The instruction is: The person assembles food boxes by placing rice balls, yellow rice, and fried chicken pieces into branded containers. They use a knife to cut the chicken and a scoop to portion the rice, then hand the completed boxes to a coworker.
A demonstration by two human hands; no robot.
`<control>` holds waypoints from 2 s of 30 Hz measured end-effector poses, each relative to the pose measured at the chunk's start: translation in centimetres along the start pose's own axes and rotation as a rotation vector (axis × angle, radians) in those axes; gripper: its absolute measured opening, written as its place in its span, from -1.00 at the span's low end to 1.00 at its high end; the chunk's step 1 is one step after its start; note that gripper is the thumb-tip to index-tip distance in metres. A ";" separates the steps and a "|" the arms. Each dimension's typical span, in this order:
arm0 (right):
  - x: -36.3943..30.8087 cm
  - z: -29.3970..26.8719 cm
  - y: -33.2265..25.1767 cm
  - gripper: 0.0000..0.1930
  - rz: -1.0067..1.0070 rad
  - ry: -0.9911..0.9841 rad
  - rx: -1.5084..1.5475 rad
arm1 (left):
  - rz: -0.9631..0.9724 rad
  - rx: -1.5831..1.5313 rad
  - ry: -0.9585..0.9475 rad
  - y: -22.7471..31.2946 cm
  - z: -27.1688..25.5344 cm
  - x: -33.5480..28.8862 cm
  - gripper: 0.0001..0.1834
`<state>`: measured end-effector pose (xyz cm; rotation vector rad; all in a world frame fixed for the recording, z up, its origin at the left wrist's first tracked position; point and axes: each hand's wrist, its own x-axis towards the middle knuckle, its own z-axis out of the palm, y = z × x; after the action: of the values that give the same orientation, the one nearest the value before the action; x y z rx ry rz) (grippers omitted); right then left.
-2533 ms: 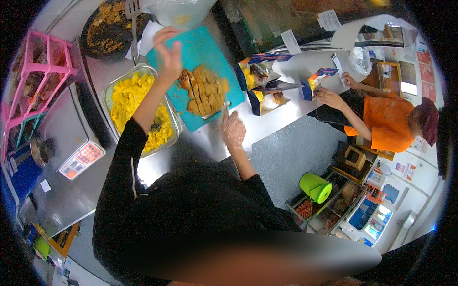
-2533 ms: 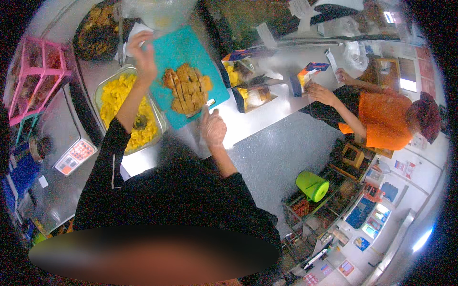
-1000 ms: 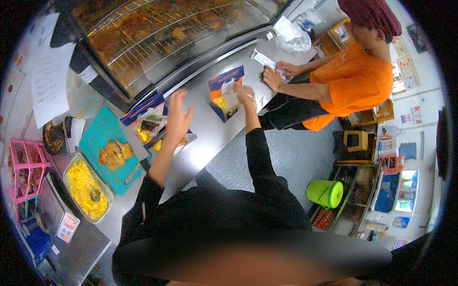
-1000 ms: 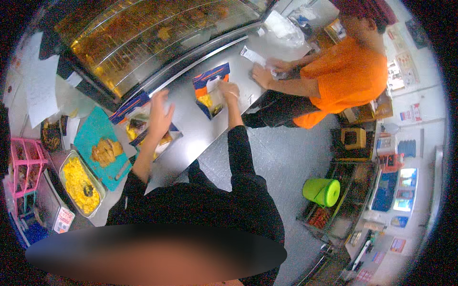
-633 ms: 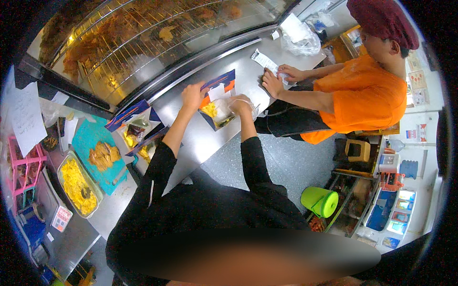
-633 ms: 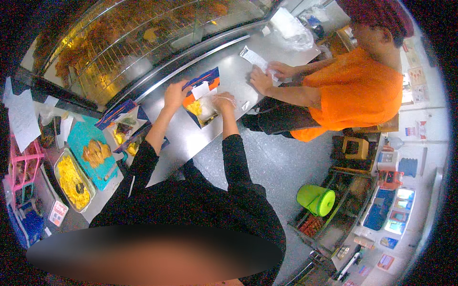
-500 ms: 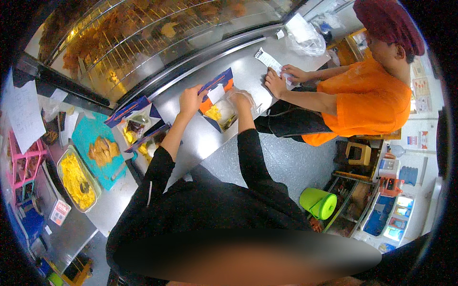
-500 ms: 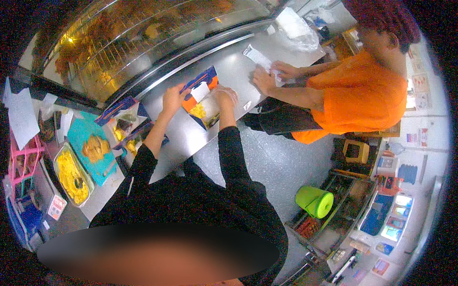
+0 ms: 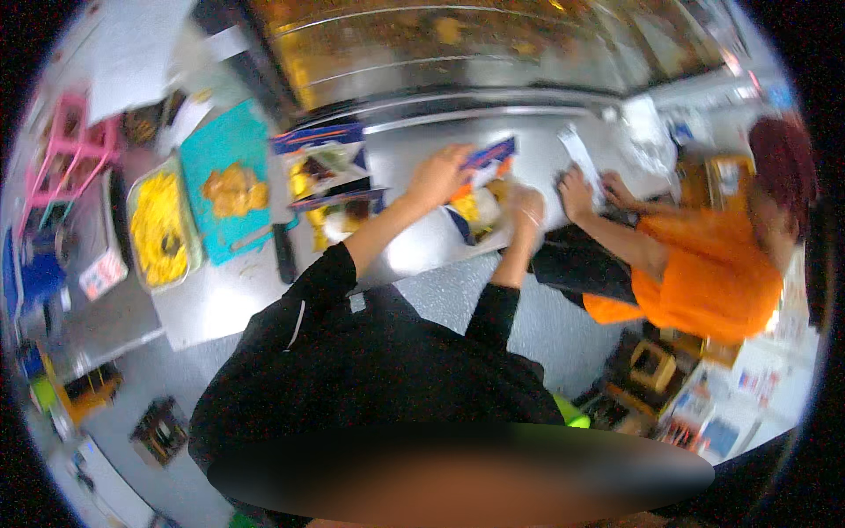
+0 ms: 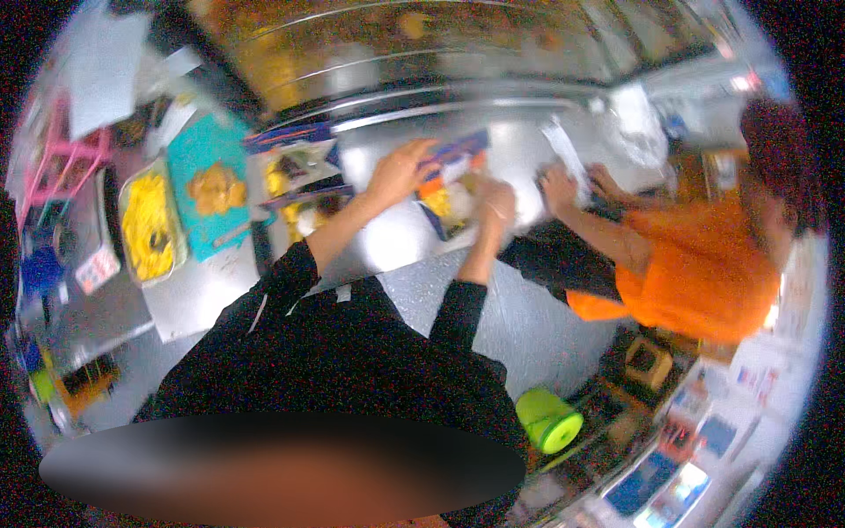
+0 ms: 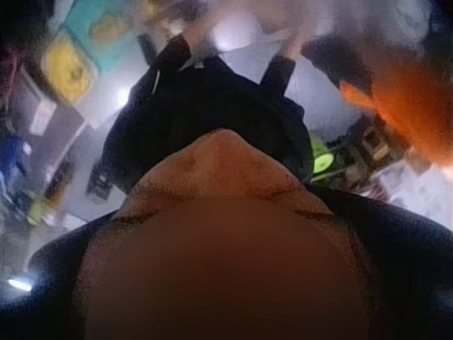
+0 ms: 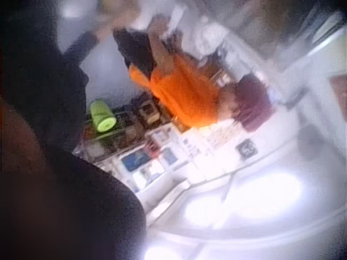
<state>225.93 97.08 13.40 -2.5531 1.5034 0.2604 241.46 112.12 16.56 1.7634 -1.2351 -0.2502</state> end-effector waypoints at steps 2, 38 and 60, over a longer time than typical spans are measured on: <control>-3.2 -3.9 -0.9 -0.54 -0.009 0.127 0.166 | 0.117 -0.072 0.077 1.4 -4.7 -3.1 -0.62; -27.2 17.5 -49.2 -0.67 -0.547 0.362 0.395 | -0.588 -0.161 0.445 -10.9 -43.6 -36.6 -0.78; -16.2 6.9 -23.0 -0.54 -0.177 -0.072 0.586 | -0.140 0.344 -0.507 -10.3 -16.5 -8.6 -0.63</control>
<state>237.87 123.42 11.74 -2.1523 1.1071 -0.1013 254.12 129.13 14.69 2.1689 -1.5821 -0.6271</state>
